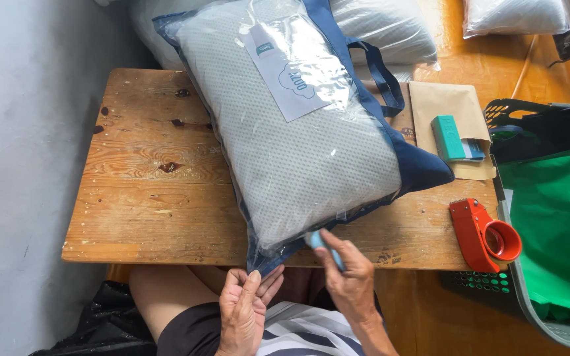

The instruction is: The person uses a small blue brush to scrub the seams and handles of a blue and white pillow bag placed on a wooden table. The person rotates the bag to clean different edges and corners, then sets the brush down.

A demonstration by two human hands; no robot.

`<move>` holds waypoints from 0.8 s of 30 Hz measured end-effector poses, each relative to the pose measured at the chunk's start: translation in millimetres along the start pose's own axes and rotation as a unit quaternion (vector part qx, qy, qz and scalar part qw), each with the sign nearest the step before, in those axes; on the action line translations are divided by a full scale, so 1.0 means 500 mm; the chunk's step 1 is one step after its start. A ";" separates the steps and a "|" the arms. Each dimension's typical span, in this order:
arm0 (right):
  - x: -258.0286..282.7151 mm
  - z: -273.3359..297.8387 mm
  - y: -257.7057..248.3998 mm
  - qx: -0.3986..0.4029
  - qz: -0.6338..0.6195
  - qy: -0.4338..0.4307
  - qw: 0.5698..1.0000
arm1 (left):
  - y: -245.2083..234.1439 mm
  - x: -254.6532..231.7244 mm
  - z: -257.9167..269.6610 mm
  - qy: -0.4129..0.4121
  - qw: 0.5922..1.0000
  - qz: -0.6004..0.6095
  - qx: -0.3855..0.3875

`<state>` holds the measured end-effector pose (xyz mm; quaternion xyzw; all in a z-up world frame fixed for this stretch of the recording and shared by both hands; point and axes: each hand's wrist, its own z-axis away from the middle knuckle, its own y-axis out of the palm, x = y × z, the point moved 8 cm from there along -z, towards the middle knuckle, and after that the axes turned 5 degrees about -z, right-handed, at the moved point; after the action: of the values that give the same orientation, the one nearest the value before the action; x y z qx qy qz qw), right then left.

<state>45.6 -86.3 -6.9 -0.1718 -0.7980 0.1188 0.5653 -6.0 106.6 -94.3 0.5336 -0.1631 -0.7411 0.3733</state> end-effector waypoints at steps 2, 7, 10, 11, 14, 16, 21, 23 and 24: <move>-0.019 -0.002 -0.062 -0.084 -0.021 0.054 0.995 | -0.024 0.024 0.003 -0.043 0.995 0.030 -0.082; -0.055 0.028 -0.084 -0.109 -0.073 0.147 0.980 | 0.044 0.033 0.008 -0.151 0.975 0.085 -0.139; -0.062 0.046 -0.066 -0.108 -0.094 0.148 0.979 | 0.064 0.037 0.005 -0.177 0.966 0.097 -0.163; -0.058 0.049 -0.057 -0.102 -0.104 0.123 0.982 | 0.069 0.038 0.004 -0.182 0.964 0.098 -0.166; -0.013 0.044 -0.042 -0.072 -0.055 0.067 0.994 | 0.049 0.037 0.018 -0.151 0.978 0.048 -0.134; 0.026 0.045 -0.012 -0.033 -0.083 0.028 0.996 | 0.029 0.055 0.010 -0.142 0.980 0.059 -0.124; 0.063 0.039 0.045 0.039 -0.084 -0.058 0.994 | 0.004 0.082 -0.004 -0.146 0.982 0.102 -0.067; -0.002 0.021 0.003 -0.065 0.007 0.016 0.998 | 0.020 0.066 -0.011 -0.116 0.987 0.100 -0.049; 0.000 0.019 0.000 -0.064 0.007 0.015 0.998 | 0.024 0.062 -0.008 -0.115 0.987 0.100 -0.049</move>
<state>36.7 -86.2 -10.2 -0.2148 -0.7942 0.0684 0.5643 -2.5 76.6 -109.2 0.4073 -0.2210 -0.7633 0.4502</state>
